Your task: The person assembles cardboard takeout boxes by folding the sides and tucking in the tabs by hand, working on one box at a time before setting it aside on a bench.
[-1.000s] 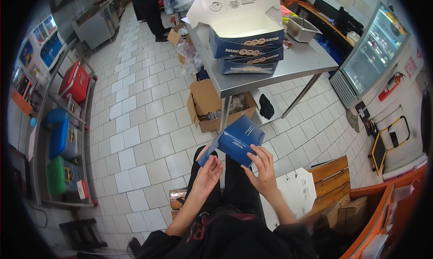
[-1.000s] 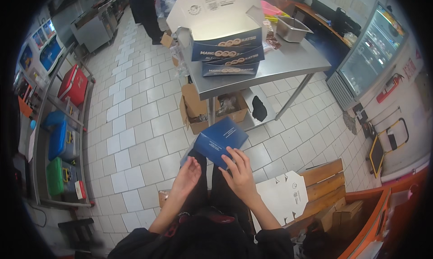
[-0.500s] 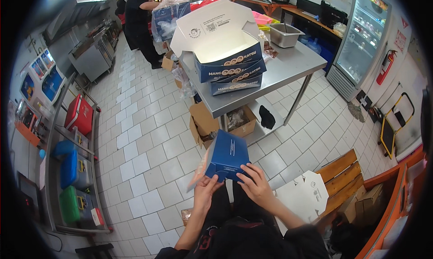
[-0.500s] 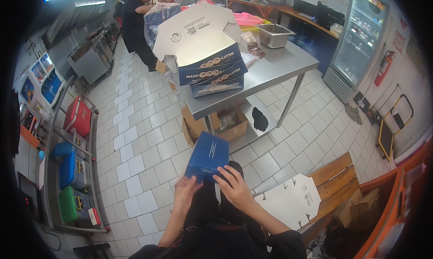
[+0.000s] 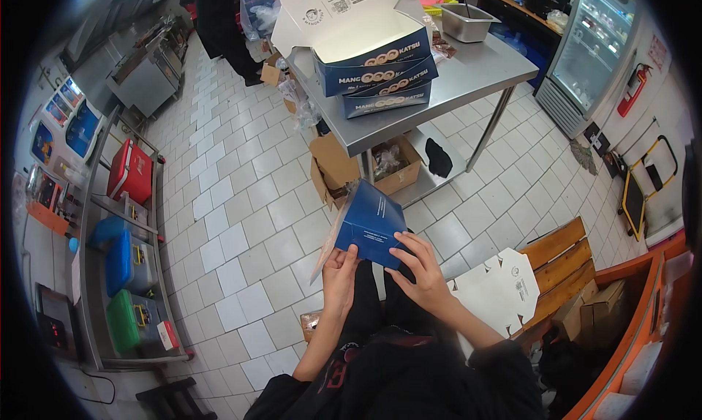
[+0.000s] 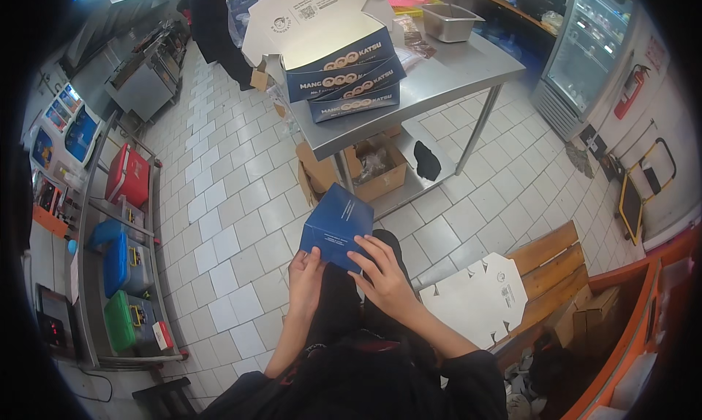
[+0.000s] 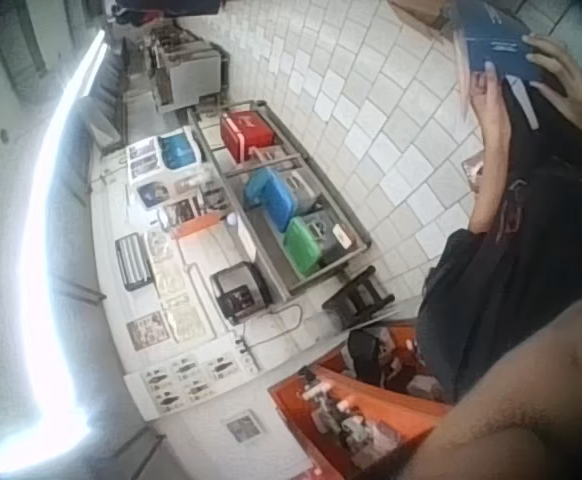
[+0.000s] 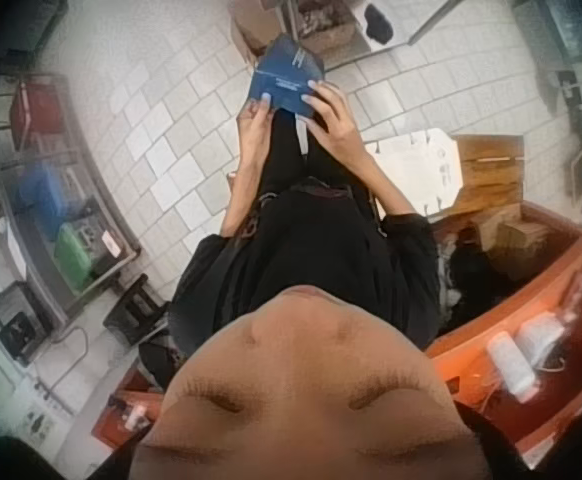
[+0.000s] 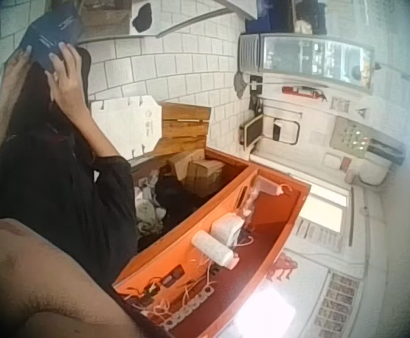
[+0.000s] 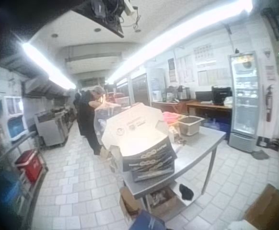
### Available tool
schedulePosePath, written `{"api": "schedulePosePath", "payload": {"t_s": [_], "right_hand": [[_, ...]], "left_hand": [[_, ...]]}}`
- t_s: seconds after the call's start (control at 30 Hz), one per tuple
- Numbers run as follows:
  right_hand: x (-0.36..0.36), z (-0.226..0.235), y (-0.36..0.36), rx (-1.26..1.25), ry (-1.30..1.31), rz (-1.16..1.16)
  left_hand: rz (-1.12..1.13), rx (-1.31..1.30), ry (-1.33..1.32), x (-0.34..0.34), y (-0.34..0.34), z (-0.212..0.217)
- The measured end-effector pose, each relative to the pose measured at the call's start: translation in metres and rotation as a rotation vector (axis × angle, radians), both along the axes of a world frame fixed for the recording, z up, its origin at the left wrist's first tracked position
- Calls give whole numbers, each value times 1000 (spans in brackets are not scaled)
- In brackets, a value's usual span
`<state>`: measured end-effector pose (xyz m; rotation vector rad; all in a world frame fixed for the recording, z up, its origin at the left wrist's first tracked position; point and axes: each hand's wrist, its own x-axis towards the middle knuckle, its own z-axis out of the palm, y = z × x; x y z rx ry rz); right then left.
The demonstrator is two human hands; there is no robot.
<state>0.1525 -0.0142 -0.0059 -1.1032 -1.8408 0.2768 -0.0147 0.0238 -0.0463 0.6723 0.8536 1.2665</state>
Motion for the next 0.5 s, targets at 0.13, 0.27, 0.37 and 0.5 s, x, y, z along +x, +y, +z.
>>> {"api": "schedulePosePath", "payload": {"t_s": [0.13, 0.27, 0.37, 0.5], "right_hand": [[-7, 0, 3, -23, 3, -64], [-15, 2, 7, -90, 113, -135], [-26, 18, 15, -118, 205, -104], [-20, 22, 44, -195, 608, -46]], "left_hand": [[-10, -32, -165, 5, 3, 7], [-52, -47, -203, 5, -4, 24], [86, 180, 118, 3, 2, 42], [180, 588, 724, -1, 19, 95]]}}
